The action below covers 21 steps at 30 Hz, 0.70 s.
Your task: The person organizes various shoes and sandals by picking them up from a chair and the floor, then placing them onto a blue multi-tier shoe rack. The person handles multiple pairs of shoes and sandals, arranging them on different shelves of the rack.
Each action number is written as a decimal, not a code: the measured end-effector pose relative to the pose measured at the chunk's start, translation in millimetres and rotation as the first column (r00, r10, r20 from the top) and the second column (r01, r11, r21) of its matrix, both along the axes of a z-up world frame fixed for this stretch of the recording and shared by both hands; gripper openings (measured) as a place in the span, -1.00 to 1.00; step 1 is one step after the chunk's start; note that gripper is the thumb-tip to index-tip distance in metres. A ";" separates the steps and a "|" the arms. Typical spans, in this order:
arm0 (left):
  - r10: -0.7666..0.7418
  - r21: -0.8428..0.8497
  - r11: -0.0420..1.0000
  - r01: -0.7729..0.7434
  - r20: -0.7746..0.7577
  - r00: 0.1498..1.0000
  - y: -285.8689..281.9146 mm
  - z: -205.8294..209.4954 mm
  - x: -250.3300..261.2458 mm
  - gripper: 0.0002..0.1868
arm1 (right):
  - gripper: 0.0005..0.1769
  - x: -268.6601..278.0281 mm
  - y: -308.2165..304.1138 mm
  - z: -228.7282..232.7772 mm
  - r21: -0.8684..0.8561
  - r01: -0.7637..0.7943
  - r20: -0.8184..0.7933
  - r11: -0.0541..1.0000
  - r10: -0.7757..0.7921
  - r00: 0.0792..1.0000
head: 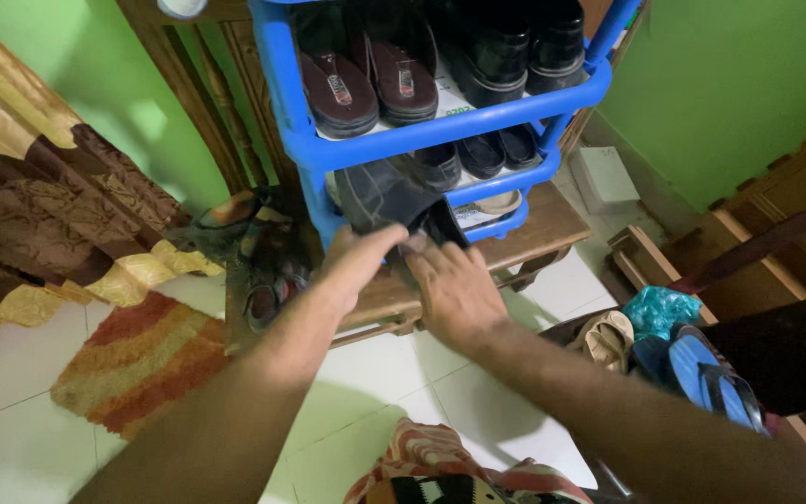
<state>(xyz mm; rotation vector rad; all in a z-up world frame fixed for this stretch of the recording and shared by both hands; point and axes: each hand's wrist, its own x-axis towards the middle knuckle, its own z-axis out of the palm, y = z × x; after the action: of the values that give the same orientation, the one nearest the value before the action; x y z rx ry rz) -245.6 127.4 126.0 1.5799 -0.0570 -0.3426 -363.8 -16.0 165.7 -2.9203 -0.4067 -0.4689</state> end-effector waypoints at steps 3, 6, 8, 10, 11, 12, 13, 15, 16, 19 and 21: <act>0.060 -0.034 0.997 -0.069 -0.210 0.976 0.4 -0.1 35.3 -0.56 | -0.41 26.8 -5.0 9.7 0.092 -0.047 -0.034 0.995 0.050 0.998; 0.172 0.026 0.985 -0.171 -0.215 0.961 0.4 -2.9 66.7 -0.55 | -0.37 43.8 -12.2 11.4 0.036 -0.016 -0.019 0.999 0.017 1.000; 0.128 -0.050 0.989 -0.140 -0.197 0.972 -2.5 -9.7 78.5 -0.55 | -0.44 55.1 -14.4 7.4 0.077 -0.026 -0.025 0.997 0.028 0.999; 0.079 -0.099 0.990 -0.099 -0.184 0.980 -0.4 -17.4 87.7 -0.56 | -0.49 68.9 -14.5 0.1 0.117 -0.009 -0.016 0.993 0.010 1.000; 0.050 -0.110 0.991 -0.071 -0.183 0.982 -1.1 -21.7 90.8 -0.56 | -0.52 77.2 -14.0 -4.4 0.137 0.016 -0.006 0.990 -0.015 1.000; 0.021 -0.120 0.992 -0.043 -0.181 0.983 -0.9 -25.5 92.9 -0.56 | -0.53 85.1 -14.2 -8.9 0.158 0.040 0.003 0.987 -0.041 0.999; -0.032 -0.171 0.985 0.001 -0.179 0.983 2.8 -28.3 94.1 -0.55 | -0.54 94.2 -14.8 -12.3 0.159 0.034 0.007 0.987 -0.036 0.999; -0.136 -0.267 0.960 0.087 -0.169 0.976 12.0 -34.9 90.1 -0.53 | -0.55 109.5 -17.3 -18.7 0.162 0.020 0.016 0.987 -0.023 1.000; -0.095 -0.189 0.980 0.067 -0.144 0.985 19.0 -38.1 86.6 -0.52 | -0.56 115.6 -16.5 -22.9 0.173 0.022 0.033 0.985 -0.029 0.999; -0.023 0.011 1.000 0.023 -0.072 0.997 45.0 -48.5 67.5 -0.49 | -0.57 133.9 -12.8 -35.1 0.206 0.015 0.093 0.978 -0.035 0.995; -0.052 0.096 0.994 0.056 -0.044 0.998 62.2 -54.9 51.9 -0.44 | -0.56 146.4 -9.4 -42.2 0.226 0.011 0.145 0.974 -0.045 0.988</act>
<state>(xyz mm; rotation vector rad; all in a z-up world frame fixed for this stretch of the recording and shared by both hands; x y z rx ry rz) -193.7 189.6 71.1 1.6691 -0.0518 -0.4261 -217.4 -25.3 123.5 -2.6852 -0.3086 -0.6922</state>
